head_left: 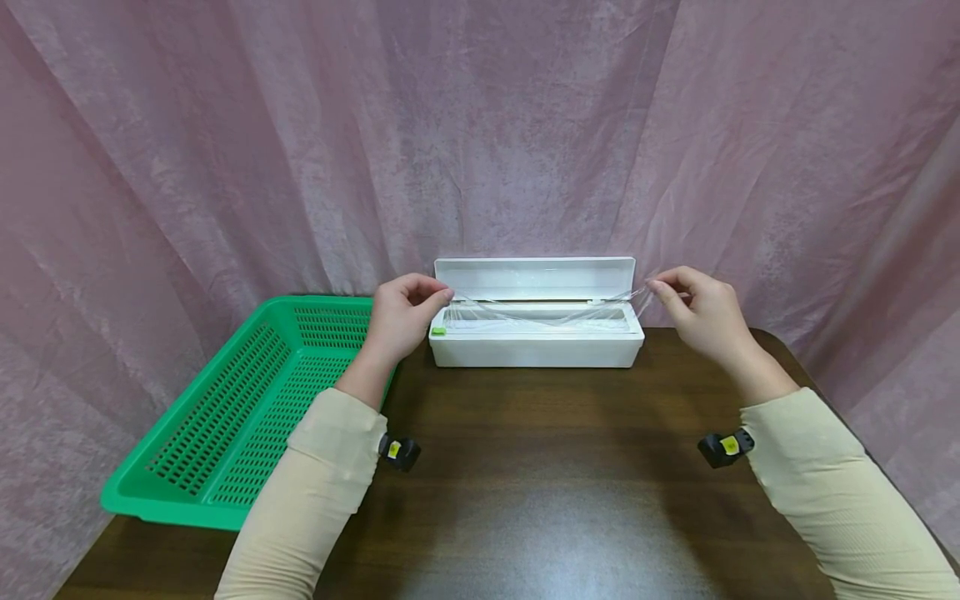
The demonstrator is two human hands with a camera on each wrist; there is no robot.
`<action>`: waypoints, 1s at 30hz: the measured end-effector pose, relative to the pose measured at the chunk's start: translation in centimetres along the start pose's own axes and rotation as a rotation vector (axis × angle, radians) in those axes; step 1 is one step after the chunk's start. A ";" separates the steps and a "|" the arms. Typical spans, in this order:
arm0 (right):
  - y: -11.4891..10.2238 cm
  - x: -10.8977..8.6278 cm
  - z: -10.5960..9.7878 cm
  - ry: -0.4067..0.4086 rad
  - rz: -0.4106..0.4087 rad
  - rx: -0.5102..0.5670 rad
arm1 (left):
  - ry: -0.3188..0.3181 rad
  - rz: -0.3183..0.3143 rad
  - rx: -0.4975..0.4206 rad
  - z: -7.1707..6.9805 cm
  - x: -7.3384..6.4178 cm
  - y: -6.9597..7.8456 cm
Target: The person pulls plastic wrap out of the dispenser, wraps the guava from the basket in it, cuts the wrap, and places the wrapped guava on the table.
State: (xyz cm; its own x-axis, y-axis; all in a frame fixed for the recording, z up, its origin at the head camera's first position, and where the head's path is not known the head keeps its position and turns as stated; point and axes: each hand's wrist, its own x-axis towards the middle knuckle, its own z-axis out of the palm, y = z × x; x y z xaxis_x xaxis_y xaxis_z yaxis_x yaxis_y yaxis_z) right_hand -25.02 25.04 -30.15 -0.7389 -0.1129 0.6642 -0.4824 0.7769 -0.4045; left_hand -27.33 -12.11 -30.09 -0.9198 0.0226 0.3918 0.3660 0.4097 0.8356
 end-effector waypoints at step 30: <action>-0.4 -0.3 -0.9 0.015 -0.001 0.016 | 0.020 -0.024 -0.045 -0.8 -0.4 0.4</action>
State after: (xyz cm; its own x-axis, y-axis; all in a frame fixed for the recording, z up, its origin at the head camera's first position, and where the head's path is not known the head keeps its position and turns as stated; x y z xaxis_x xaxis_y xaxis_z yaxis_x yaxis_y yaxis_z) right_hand -24.17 25.26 -29.63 -0.7310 -0.1043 0.6743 -0.4911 0.7665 -0.4139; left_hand -26.66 -12.64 -29.60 -0.9257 -0.0048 0.3783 0.3502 0.3680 0.8614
